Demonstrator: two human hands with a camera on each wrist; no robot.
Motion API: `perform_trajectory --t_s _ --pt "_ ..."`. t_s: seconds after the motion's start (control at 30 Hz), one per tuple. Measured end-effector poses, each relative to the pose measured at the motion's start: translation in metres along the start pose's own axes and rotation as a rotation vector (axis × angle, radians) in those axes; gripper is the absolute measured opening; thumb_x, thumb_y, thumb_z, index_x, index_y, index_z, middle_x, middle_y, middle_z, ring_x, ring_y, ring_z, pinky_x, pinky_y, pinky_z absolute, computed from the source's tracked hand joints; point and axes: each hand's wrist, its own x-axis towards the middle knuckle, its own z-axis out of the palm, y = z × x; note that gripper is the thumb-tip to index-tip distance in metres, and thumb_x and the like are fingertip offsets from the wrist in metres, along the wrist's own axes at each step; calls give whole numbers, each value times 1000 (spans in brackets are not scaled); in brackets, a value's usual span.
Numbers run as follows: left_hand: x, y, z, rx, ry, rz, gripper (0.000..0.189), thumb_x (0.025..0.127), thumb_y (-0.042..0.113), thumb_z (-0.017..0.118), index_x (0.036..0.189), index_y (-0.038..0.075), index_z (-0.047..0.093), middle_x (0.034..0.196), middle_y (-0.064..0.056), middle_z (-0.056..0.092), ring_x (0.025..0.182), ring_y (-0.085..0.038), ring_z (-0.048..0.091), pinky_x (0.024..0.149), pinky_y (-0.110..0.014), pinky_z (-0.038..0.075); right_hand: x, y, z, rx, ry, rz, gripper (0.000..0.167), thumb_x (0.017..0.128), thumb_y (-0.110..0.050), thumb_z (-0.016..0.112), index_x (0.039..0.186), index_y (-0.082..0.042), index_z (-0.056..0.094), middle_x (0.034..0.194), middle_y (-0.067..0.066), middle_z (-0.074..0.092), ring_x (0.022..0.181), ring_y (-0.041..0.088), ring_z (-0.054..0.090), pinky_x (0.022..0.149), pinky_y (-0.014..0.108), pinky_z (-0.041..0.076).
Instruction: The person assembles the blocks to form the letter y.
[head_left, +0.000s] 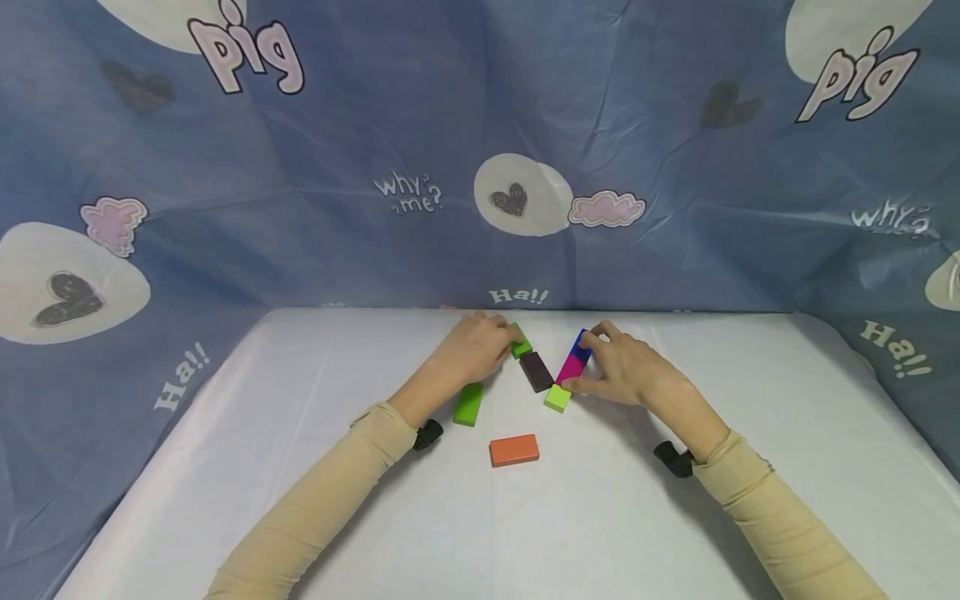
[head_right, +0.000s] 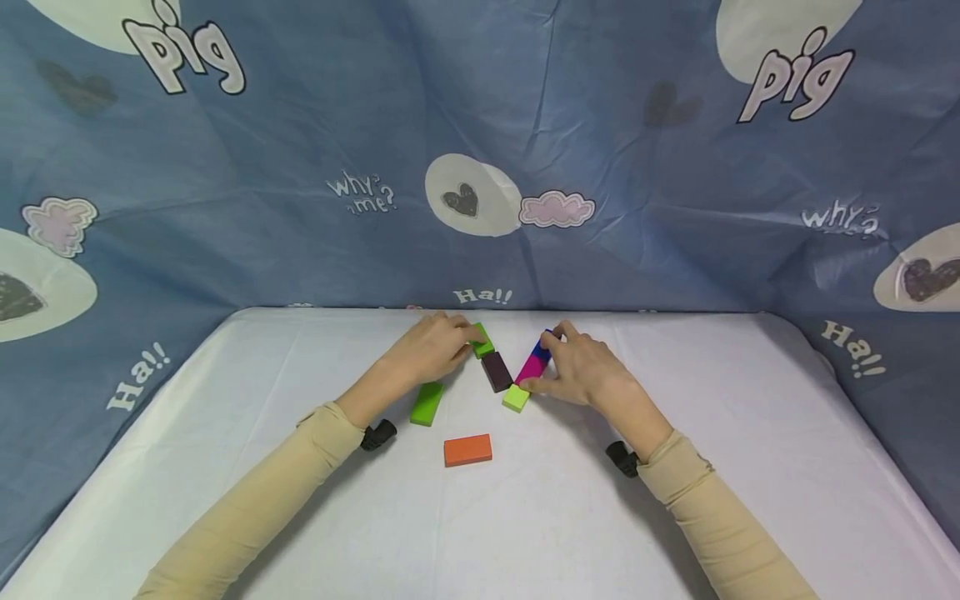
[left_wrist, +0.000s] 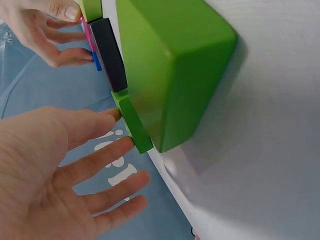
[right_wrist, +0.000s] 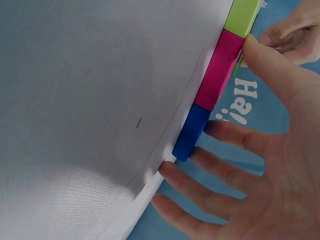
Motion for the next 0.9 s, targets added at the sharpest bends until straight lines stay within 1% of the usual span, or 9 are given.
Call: perform_trajectory --t_s 0.13,0.23,0.4,0.47,0.63,0.73,0.9 --pt "0 2 1 12 6 -1 29 110 18 61 135 23 75 131 -8 76 115 -34 71 105 -51 58 0 0 -1 -5 3 -1 80 93 -60 76 151 -8 57 153 25 53 104 39 73 97 60 59" --pt "0 3 1 15 8 6 30 110 19 61 136 23 74 132 -8 76 115 -34 71 104 -50 58 0 -1 -1 -2 1 3 78 94 -61 76 150 -9 58 153 24 53 107 41 73 98 61 59" --pt "0 4 3 7 -3 14 31 110 19 61 138 23 73 136 -8 75 116 -34 70 102 -50 58 0 0 0 2 -2 3 78 93 -62 76 149 -10 58 153 24 53 113 44 72 100 63 58" --pt "0 4 3 6 -8 15 32 110 19 61 139 23 73 137 -8 74 117 -34 70 103 -49 58 0 0 0 -1 -2 2 79 93 -62 76 150 -9 58 153 24 53 112 44 72 100 63 58" --pt "-2 4 3 7 -14 23 33 110 19 62 141 24 72 140 -8 73 122 -36 70 107 -51 57 0 -1 0 -3 -2 4 83 93 -61 77 153 -7 56 153 25 52 109 41 72 99 61 59" --pt "-5 4 3 9 -8 26 34 110 20 63 142 25 70 146 -8 70 126 -37 68 110 -52 56 0 0 0 -4 -1 4 83 93 -61 76 153 -7 56 153 25 52 108 41 72 99 61 59" --pt "-12 7 4 7 3 23 35 110 23 62 145 27 68 154 -7 65 133 -37 65 115 -54 53 0 0 0 -5 3 2 83 93 -62 75 152 -7 56 153 24 53 109 41 72 99 61 59"
